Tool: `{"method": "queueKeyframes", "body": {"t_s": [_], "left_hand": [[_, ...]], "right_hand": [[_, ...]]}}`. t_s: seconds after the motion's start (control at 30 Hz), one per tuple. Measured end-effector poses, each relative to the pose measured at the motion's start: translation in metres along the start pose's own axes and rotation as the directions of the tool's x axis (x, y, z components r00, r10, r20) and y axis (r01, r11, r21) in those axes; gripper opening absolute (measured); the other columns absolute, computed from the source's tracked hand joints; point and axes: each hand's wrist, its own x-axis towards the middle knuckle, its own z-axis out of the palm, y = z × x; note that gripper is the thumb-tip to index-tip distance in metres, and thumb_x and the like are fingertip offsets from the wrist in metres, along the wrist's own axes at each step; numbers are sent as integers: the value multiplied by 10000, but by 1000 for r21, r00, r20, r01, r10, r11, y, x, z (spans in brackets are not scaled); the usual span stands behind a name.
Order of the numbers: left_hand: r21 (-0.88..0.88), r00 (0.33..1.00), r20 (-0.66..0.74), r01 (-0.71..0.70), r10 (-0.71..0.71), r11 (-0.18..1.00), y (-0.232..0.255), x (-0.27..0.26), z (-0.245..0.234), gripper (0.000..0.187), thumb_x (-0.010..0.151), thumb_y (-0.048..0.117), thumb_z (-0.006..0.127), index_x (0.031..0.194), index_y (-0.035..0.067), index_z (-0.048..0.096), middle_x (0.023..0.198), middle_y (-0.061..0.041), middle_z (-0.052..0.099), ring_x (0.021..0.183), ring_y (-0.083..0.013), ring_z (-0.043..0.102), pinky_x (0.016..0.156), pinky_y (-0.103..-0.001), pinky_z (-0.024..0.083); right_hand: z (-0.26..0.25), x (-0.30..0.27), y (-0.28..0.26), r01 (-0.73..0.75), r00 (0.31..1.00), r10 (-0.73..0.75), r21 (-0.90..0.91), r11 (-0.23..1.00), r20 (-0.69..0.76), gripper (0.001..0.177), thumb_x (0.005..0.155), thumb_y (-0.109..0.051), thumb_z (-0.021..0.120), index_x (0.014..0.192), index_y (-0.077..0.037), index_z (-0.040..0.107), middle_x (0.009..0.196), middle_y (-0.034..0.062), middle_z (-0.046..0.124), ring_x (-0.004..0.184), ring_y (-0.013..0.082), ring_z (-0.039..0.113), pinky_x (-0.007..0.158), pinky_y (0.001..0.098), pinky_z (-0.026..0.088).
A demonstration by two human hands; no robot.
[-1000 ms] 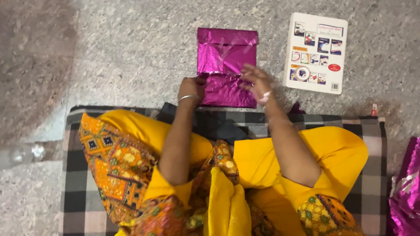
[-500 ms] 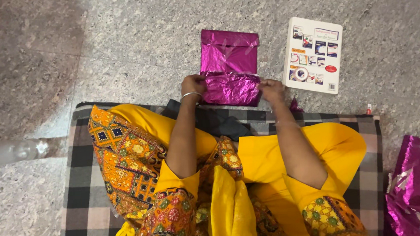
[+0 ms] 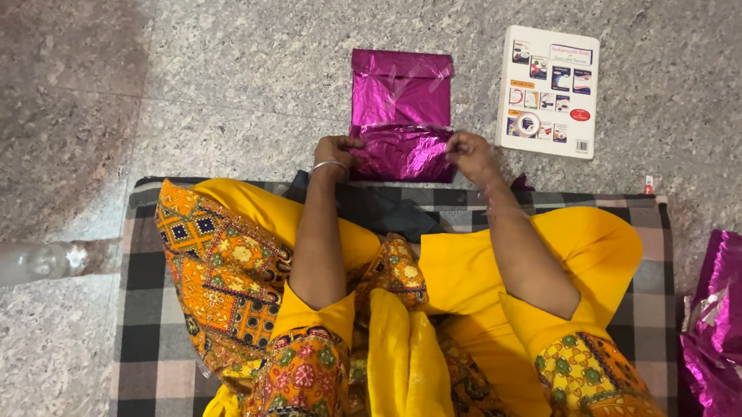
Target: The person wraps a book with shiny pink paper while sitting on a mat. They fold the paper around the book, smooth the edges, and secure the folds with tape. The wrapped book is set aside, and the person begins to unwrap another book from similar pink paper.
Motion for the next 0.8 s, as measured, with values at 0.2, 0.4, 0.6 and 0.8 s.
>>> {"method": "queueKeyframes", "body": {"t_s": [0.2, 0.4, 0.6, 0.8], "left_hand": [[-41, 996, 47, -69, 71, 997, -11, 10, 3, 436, 649, -93, 806, 1067, 30, 791, 870, -60, 766, 720, -134, 687, 656, -285, 560], [31, 992, 98, -79, 76, 996, -16, 7, 3, 516, 639, -72, 847, 1140, 11, 756, 953, -121, 764, 807, -211, 720, 730, -329, 582], [352, 980, 151, -172, 126, 920, -9, -9, -3, 550, 592, -58, 830, 1113, 115, 799, 1042, -101, 795, 966, -222, 754, 891, -330, 577], [509, 987, 154, -127, 55, 852, -7, -18, -8, 324, 762, 143, 810, 1085, 122, 802, 1053, -147, 780, 1017, -279, 744, 917, -366, 568]], "right_hand": [[4, -14, -38, -107, 991, 119, -174, 979, 64, 568, 757, 105, 768, 1273, -130, 741, 1167, -15, 737, 1005, 99, 663, 904, 250, 528], [9, -25, -55, -347, 931, 365, -309, 886, 0, 607, 796, 35, 818, 1355, -168, 700, 1015, 132, 758, 867, 170, 616, 811, 298, 518], [11, -34, -61, -391, 915, 399, -366, 844, -57, 391, 826, -95, 808, 1213, -142, 787, 1016, 31, 772, 906, 137, 681, 856, 291, 537], [8, -36, -48, -480, 874, 469, -381, 790, -128, 381, 878, -306, 793, 1168, -62, 753, 1129, 152, 784, 995, 256, 715, 950, 385, 558]]}}
